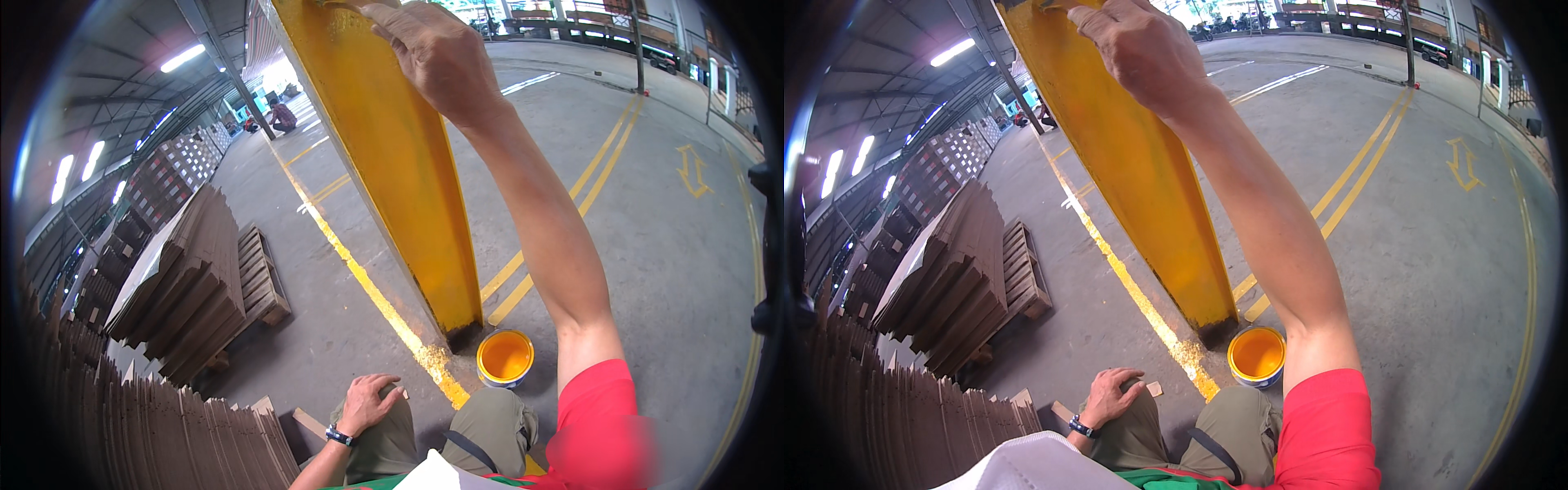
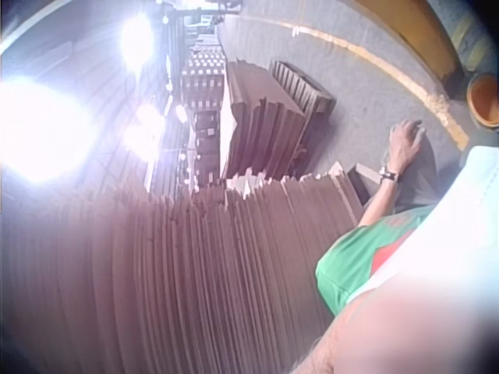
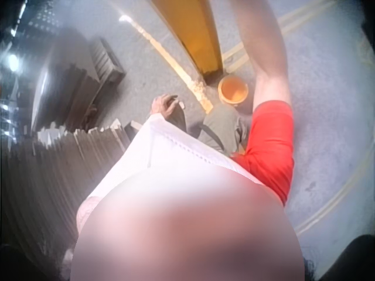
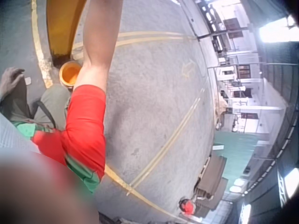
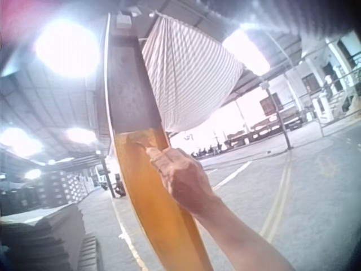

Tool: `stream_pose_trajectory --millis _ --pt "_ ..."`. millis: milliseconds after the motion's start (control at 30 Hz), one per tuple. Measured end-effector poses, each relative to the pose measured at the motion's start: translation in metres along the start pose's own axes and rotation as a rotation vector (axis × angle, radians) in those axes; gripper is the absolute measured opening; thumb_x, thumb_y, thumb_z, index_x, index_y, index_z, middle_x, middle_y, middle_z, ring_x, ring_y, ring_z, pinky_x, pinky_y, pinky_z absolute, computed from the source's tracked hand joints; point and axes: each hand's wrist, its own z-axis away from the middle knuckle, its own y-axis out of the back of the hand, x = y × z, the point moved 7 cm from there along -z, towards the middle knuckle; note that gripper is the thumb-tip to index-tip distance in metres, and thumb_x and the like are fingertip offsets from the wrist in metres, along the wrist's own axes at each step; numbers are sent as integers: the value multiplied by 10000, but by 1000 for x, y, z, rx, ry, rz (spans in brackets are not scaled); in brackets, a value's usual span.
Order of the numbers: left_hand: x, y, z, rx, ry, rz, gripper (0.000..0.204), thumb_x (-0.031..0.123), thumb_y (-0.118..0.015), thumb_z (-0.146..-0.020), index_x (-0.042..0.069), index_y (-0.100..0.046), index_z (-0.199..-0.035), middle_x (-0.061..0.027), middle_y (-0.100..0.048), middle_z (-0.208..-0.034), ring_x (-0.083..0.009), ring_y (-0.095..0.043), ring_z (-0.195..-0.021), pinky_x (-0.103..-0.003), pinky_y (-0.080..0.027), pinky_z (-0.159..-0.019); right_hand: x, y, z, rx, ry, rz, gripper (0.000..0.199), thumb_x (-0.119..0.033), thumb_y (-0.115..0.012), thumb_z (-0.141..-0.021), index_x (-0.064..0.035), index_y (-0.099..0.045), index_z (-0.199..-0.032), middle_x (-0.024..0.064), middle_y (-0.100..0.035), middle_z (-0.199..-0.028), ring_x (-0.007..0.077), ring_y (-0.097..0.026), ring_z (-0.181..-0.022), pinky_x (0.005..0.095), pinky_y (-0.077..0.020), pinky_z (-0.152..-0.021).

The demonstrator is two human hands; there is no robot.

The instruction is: The person kneels and paints the base of a vertical metal pillar yellow using a paintbrush and a small paint can. They repeatedly dip the brush into the can and apply paint to the lower section of the pillar.

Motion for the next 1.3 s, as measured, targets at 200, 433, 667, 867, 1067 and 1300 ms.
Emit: stream_pose_trajectory --millis 200,433,667,867,1067,1300 --pt "0 -1 -1 -6 6 1 342 379 -696 -975 123 -762 -1192 -108 -755 -1182 -307 -680 -1162 -456 -460 -1067 3 -7 0 -40 -10 19 350 21 -593 -951 25 -707 -1281 157 -727 -981 272 -716 -862 347 -632 -738" --pt "-1 -3 -2 -13 19 -2 341 380 -696 -975 124 -764 -1189 -109 -756 -1181 -307 -676 -1171 -454 -457 -1069 4 -8 -1 -25 34 36 336 -4 -566 -964 43 -713 -1262 178 -720 -967 294 -712 -860 361 -627 -753" --pt "-2 -4 -3 -21 14 8 344 380 -697 -974 123 -763 -1193 -105 -755 -1185 -307 -675 -1173 -457 -455 -1073 6 -9 0 -41 38 131 338 -38 -541 -979 59 -711 -1255 190 -720 -977 306 -715 -873 371 -623 -766" --pt "-1 -3 -4 -23 -3 10 350 381 -693 -975 126 -757 -1206 -102 -754 -1186 -305 -676 -1174 -457 -457 -1071 3 -3 -1 -24 24 123 364 -77 -574 -971 46 -686 -1295 184 -708 -961 321 -717 -877 391 -622 -773" --pt "-1 -2 -2 -20 2 20 354 387 -695 -972 132 -758 -1208 -104 -754 -1181 -304 -677 -1172 -458 -453 -1074 9 3 3 -67 -89 202 368 -89 -600 -973 17 -683 -1316 171 -713 -959 324 -721 -868 408 -615 -750" --pt "-1 -1 -2 -14 -2 17 357 387 -696 -972 131 -758 -1213 -102 -754 -1173 -304 -677 -1166 -453 -455 -1066 2 9 2 68 -21 71 334 -41 -671 -947 27 -706 -1272 153 -717 -923 301 -713 -841 392 -610 -729"
